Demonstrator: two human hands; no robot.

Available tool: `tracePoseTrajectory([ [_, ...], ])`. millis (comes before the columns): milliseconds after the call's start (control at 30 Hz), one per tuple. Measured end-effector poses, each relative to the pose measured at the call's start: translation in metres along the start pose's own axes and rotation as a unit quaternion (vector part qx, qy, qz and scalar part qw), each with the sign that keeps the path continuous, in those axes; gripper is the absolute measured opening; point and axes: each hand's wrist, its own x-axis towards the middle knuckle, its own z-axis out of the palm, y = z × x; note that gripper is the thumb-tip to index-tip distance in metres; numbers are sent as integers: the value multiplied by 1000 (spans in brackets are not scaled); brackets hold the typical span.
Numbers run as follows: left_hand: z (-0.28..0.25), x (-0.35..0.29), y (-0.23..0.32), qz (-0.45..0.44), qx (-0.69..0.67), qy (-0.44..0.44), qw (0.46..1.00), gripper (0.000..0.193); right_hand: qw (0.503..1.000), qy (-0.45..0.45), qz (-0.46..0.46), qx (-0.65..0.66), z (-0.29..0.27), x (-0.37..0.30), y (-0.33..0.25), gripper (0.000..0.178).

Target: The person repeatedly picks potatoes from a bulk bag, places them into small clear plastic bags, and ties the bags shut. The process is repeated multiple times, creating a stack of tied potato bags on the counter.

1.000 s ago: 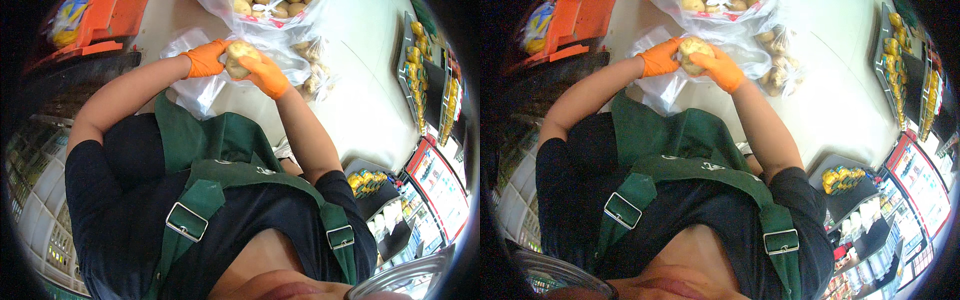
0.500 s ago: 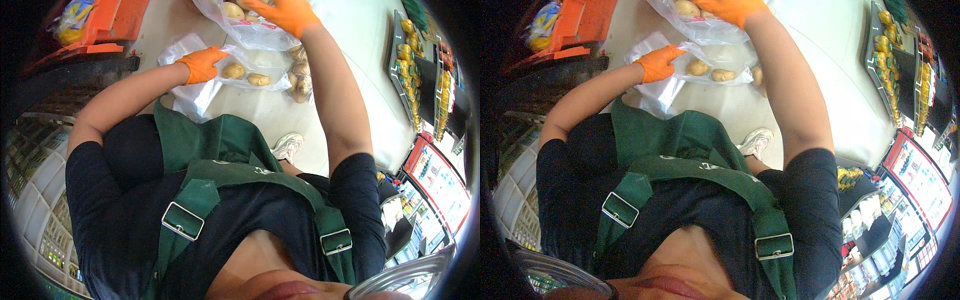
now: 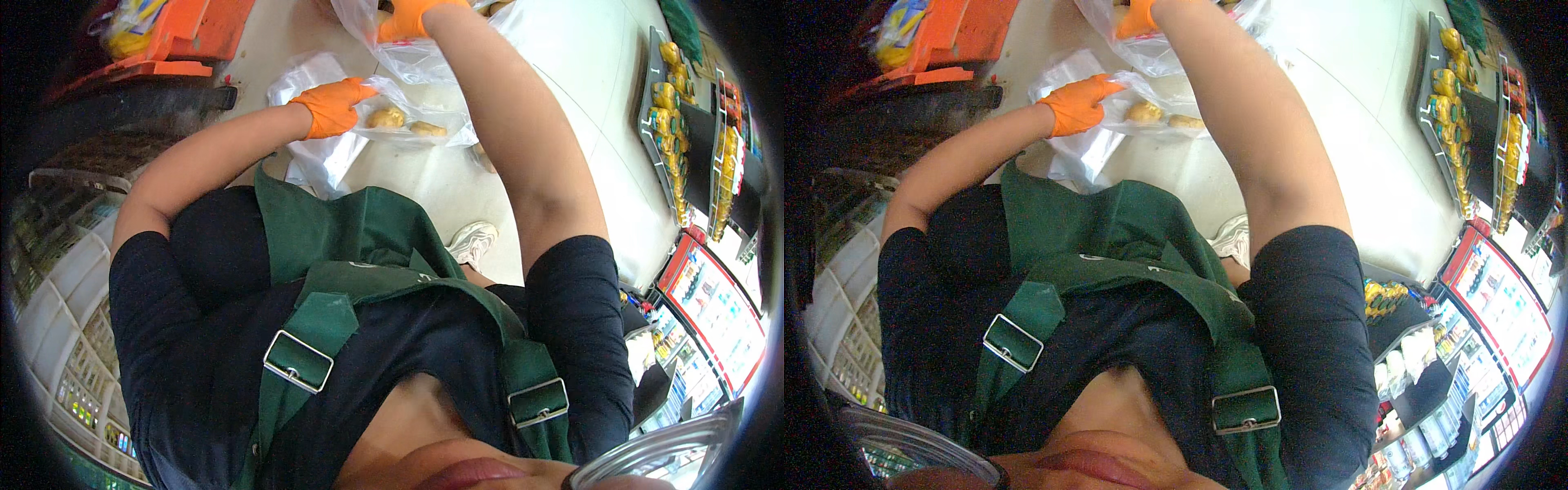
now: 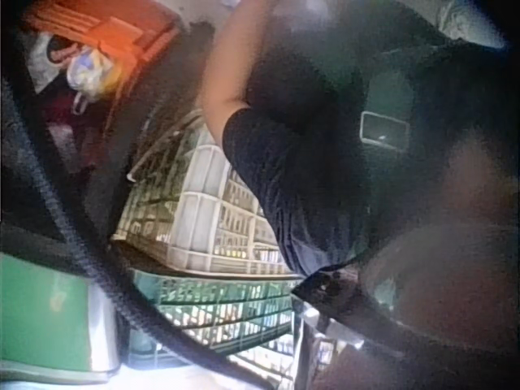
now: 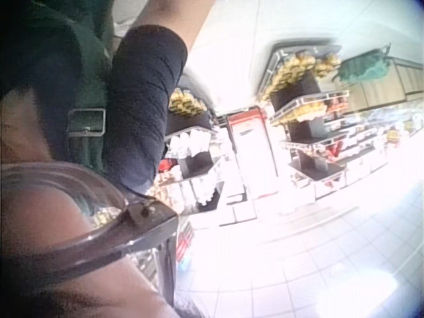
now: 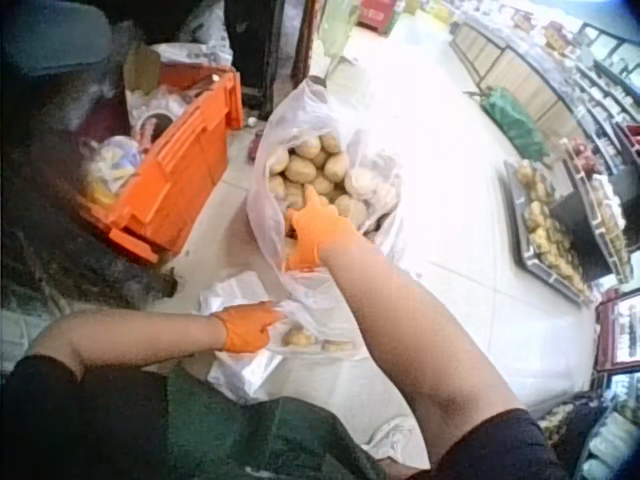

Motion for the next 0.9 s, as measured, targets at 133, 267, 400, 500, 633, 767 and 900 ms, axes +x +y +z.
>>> tracePoseTrajectory([
  [133,-1,1,0,-6,-8,-12,1000,62,999,-11,-25,23,12,23,16,60],
  [267,-2,0,-1,5,4,0,1000,61,996,39,-64,39,21,5,10,57],
  [400,-4,-1,-2,-6,14,0,1000,60,997,18,51,63,17,-25,-15,57],
  [500,-7,-2,-2,-1,12,-3,1000,60,993,-34,116,5,13,-30,-30,58],
  [633,-10,0,-2,-4,8,-12,1000,60,993,-38,108,-2,26,-25,-22,60],
  [767,-9,1,-2,-1,-12,-2,1000,59,991,109,15,73,53,-27,17,70],
  [900,-5,-3,-4,-24,-35,-9,999,59,954,233,-42,183,65,-40,50,70],
])
